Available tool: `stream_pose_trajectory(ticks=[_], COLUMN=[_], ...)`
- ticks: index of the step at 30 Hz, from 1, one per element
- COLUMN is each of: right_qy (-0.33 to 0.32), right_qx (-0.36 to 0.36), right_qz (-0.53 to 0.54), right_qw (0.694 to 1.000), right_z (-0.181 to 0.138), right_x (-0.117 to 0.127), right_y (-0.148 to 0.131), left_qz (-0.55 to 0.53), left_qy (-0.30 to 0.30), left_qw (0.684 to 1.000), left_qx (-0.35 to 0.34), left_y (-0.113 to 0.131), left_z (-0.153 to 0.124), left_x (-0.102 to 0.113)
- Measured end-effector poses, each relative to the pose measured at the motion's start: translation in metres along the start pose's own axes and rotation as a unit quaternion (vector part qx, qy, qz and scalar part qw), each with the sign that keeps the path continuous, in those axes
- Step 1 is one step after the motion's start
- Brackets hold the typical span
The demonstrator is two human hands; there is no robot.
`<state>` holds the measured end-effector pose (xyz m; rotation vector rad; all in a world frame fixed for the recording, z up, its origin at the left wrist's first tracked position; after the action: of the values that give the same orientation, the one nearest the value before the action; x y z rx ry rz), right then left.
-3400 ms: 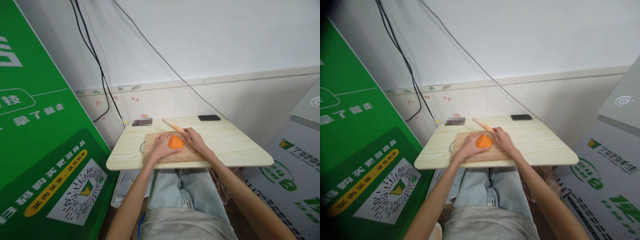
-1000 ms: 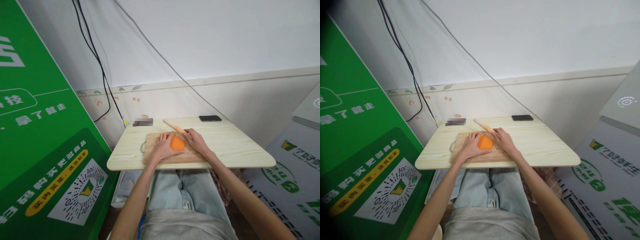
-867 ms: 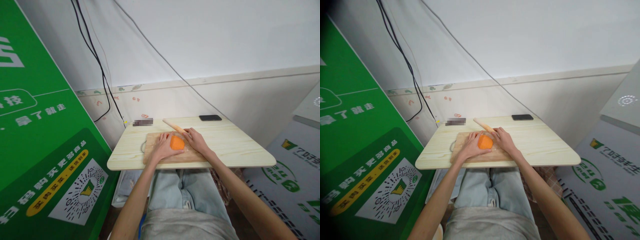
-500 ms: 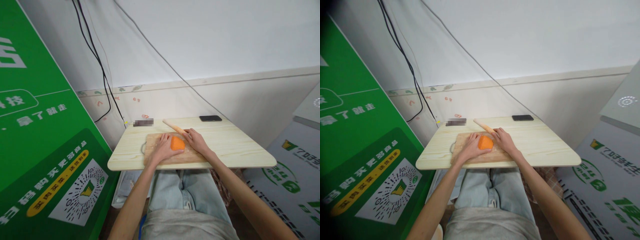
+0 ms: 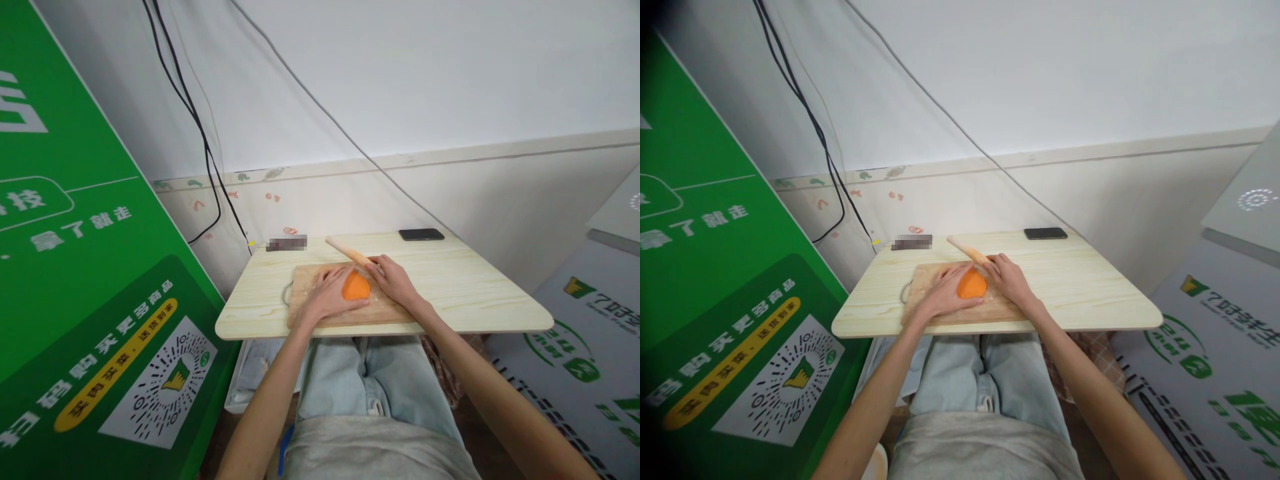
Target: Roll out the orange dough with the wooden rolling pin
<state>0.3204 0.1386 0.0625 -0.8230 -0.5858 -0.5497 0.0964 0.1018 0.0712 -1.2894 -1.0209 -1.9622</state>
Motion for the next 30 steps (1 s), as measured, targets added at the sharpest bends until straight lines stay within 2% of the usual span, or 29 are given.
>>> stream_pose_trajectory(ticks=[17,26,30], right_qy=[0.006,0.001,0.001], right_qx=[-0.019,-0.017,-0.019], right_qz=[-0.009,0.002,-0.002], right_qw=[1.000,1.000,1.000], right_z=[-0.0011,-0.0016,-0.0015], right_x=[0.0005,0.0016,0.0022], right_y=[-0.0022,-0.0031,-0.0042], left_qz=[-0.034,-0.069,-0.014], left_qy=[0.015,0.064,0.078], left_qw=[0.999,0.995,0.997], left_qx=[-0.008,-0.015,0.000], left_y=[0.0026,-0.0004,0.0010], left_z=[0.0012,-0.0019,-0.0026], left_x=[0.0017,0.0027,0.0047])
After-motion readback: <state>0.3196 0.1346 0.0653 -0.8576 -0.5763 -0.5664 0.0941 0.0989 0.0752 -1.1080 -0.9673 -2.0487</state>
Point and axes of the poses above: each hand's wrist, its own z-axis towards the middle knuckle, its own x-axis out of the back of the hand, y = z × x, the point moved 2 cm from there along z, towards the middle knuckle, and after that the axes turned 8 degrees about z, right-handed, at the moved point
